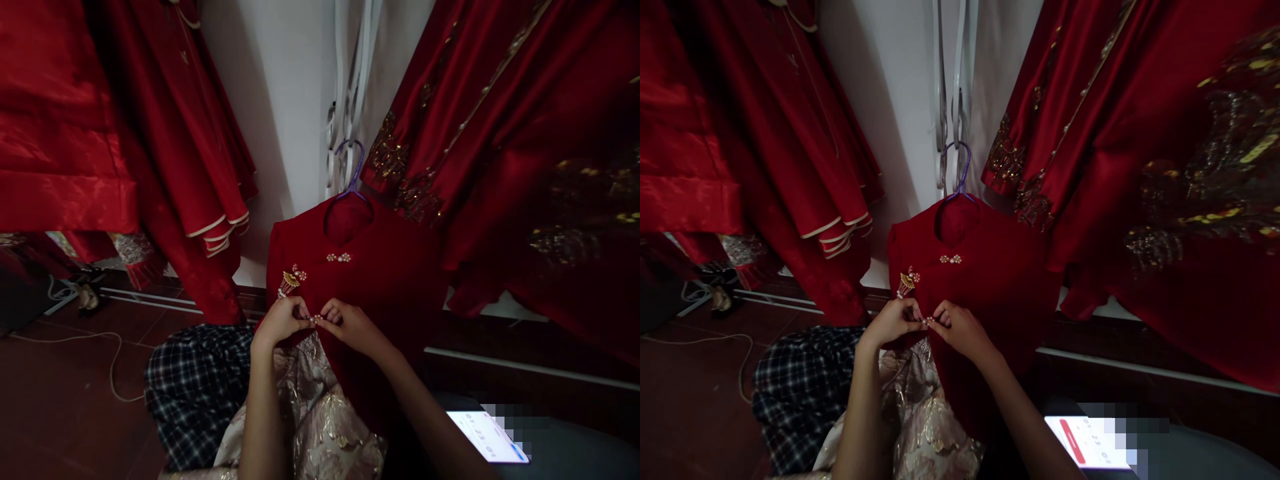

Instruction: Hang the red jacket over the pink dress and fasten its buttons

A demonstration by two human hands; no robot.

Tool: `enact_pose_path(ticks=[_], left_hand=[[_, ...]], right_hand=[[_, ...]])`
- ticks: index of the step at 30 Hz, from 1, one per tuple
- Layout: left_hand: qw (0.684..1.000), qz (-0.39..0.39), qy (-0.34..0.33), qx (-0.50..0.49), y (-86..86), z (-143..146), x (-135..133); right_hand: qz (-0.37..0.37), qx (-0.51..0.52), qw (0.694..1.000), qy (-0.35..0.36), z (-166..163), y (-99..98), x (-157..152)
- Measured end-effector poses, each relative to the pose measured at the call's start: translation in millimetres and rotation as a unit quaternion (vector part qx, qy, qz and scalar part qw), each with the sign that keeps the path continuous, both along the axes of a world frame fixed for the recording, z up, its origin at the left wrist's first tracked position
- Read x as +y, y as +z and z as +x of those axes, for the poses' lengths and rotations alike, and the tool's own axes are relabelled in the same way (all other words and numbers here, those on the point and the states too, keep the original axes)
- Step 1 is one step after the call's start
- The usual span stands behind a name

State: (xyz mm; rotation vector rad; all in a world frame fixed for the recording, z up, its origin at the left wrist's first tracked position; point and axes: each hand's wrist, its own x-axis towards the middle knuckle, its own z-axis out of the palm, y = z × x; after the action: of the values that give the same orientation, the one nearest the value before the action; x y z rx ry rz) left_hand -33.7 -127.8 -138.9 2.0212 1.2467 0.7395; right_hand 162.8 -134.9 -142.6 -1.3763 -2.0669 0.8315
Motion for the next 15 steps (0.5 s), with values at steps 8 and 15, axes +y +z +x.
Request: enact_pose_path(ticks=[8, 15], left_hand=[[1.000, 0.002, -0.005, -0.023, 1.0, 2.6, 0.4], [1.000, 0.002, 0.004, -0.029, 5.2, 5.1, -0.8]], right_hand=[[-0.001, -0.001, 1.000, 0.000, -1.1, 0.7, 0.7], [-0.004, 0.011, 1.000, 0.008, -0.1, 3.4, -1.8]])
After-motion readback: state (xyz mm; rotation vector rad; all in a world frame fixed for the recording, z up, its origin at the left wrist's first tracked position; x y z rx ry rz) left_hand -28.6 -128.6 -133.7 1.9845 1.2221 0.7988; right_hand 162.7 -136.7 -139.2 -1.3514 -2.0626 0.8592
